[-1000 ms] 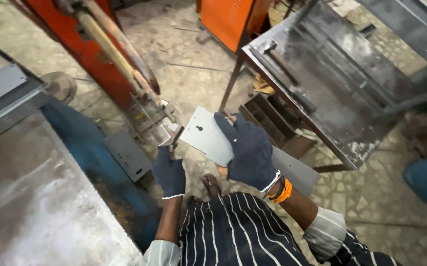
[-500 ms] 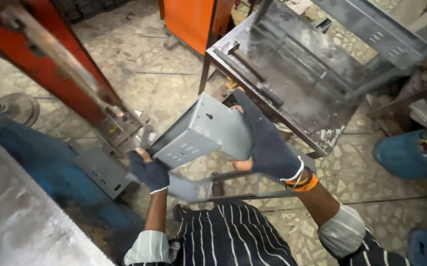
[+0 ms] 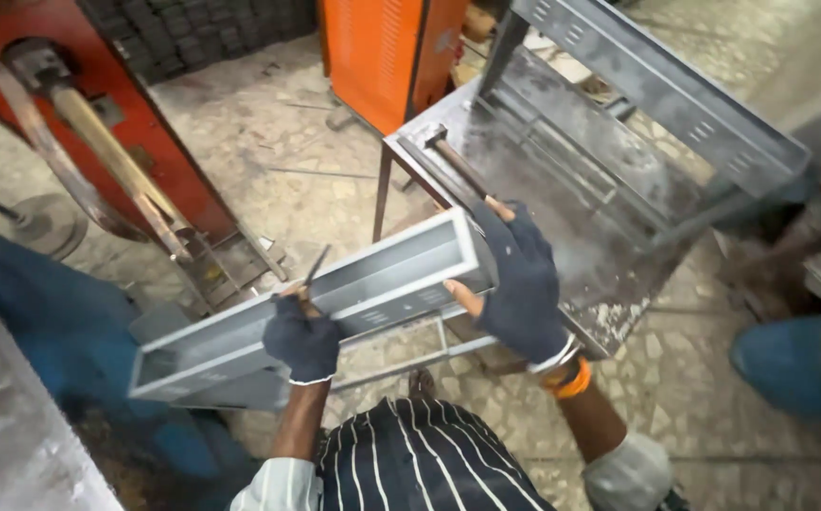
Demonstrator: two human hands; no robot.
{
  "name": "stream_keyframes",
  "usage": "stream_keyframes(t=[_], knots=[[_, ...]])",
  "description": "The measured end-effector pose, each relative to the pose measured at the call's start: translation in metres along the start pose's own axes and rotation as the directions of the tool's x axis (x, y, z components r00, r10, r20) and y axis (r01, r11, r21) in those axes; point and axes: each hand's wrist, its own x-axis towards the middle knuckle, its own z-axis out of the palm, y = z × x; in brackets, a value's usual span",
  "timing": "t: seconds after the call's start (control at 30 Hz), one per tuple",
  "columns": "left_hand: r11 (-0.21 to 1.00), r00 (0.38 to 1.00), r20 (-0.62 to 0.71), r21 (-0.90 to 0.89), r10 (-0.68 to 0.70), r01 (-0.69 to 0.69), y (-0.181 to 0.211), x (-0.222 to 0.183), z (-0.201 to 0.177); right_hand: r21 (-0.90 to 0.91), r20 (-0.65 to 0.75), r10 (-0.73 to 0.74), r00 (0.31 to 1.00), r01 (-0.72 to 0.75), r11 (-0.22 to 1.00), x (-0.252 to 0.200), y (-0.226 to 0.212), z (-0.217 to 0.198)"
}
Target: The worker is filing edges, spot welding components, and using a hammer to assemble a sheet metal housing.
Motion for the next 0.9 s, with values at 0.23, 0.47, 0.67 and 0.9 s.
stream_keyframes(t=[0.23, 0.47, 0.67, 0.9], knots=[[0.980, 0.974, 0.114, -0.047, 0.198, -0.193, 0.063, 0.019, -0.002, 0.254, 0.180, -0.118, 0.977, 0.070, 0.965, -0.014, -0.021, 0.082], [0.951, 0.944, 0.148, 0.044, 0.296, -0.305, 0.068, 0.015, 0.005, 0.041, 0.694, 0.098, 0.714, -0.175, 0.984, -0.038, -0.006, 0.154], [0.927, 0.904, 0.287, 0.104, 0.318, -0.360, 0.033, 0.024, -0.014, 0.260, 0.581, 0.004, 0.814, -0.190, 0.947, -0.053, 0.011, 0.171], [0.929, 0.906, 0.414, 0.296, 0.087, -0.224, -0.012, 0.034, -0.052, 0.297, 0.579, -0.014, 0.815, -0.194, 0.935, -0.063, 0.045, 0.173]])
